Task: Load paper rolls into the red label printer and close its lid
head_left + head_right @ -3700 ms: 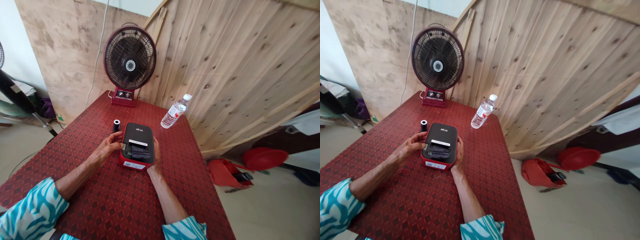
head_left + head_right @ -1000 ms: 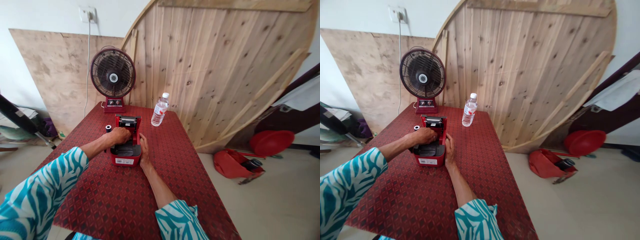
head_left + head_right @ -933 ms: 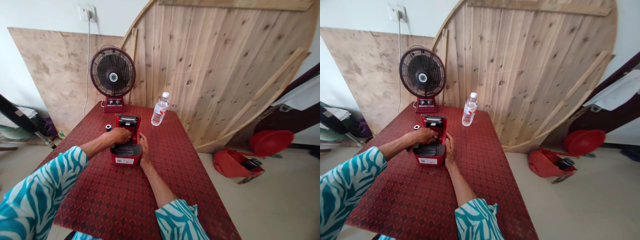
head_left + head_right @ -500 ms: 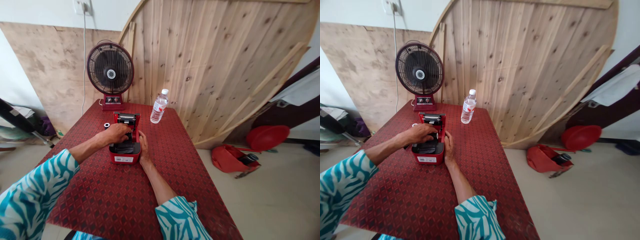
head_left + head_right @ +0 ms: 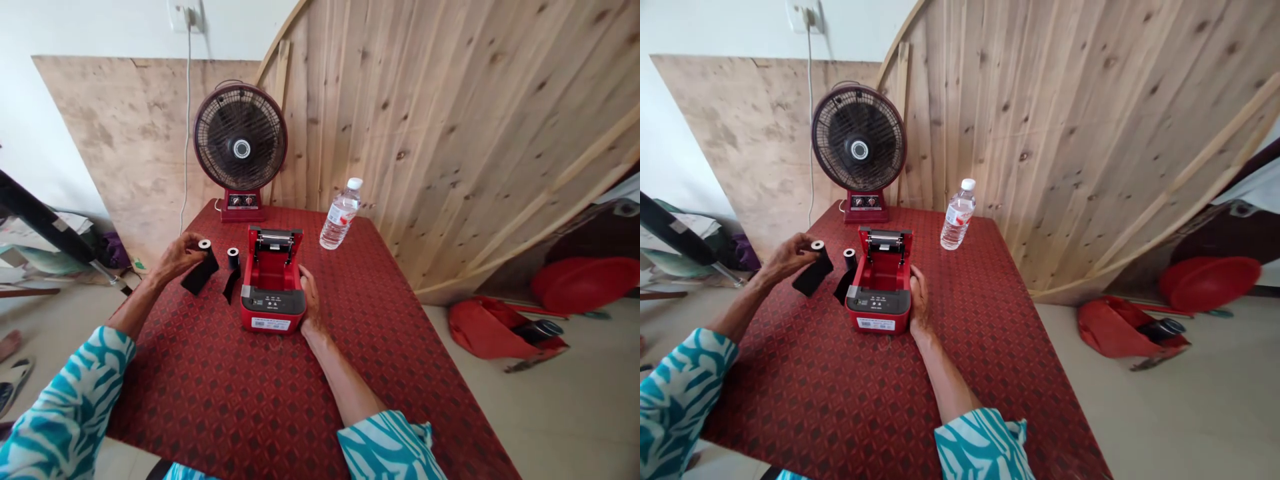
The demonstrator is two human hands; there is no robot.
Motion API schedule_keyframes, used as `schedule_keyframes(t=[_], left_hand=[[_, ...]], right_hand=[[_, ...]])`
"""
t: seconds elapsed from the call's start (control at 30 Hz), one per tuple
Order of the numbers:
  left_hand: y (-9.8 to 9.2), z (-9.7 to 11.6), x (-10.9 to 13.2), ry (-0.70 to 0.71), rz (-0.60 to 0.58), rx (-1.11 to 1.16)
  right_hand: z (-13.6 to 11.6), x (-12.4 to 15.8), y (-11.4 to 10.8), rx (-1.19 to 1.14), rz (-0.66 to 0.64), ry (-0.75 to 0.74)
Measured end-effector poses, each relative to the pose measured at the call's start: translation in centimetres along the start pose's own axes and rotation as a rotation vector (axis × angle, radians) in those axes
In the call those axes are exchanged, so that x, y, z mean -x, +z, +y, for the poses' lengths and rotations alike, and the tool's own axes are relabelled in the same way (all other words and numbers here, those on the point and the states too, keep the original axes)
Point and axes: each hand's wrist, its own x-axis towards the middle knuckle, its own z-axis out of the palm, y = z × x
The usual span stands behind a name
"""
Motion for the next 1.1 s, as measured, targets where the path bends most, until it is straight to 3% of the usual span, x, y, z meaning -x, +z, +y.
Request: schedule_keyframes(t=[0.13,0.27,0.43,0.77,1.1], left_hand=[[2.6,-3.5,0.0,-0.028,-0.071,-0.025],[2.8,-4.6,0.0,-0.030,-0.083,-0.052],[2.2,-3.3,-0.6,0.013,-0.134,-0.167],[5.4,0.3,-3.3,-0.029,-0.219,-0.435],[5.4,-1.2,-2.9,-0.085,-0.229,-0.212]], right_hand=[[-0.2,0.0,0.0,0.002,-0.010,0.028],[-0.2,-0.1,0.0,0.002,0.009,0.036],[0.1,0.0,-0.1,-0.012,-0.022,0.047],[-0.4,0.0,0.0,0.038,-0.007,0.022],[-0.7,0.1,0.1,0.025,0.000,0.019]])
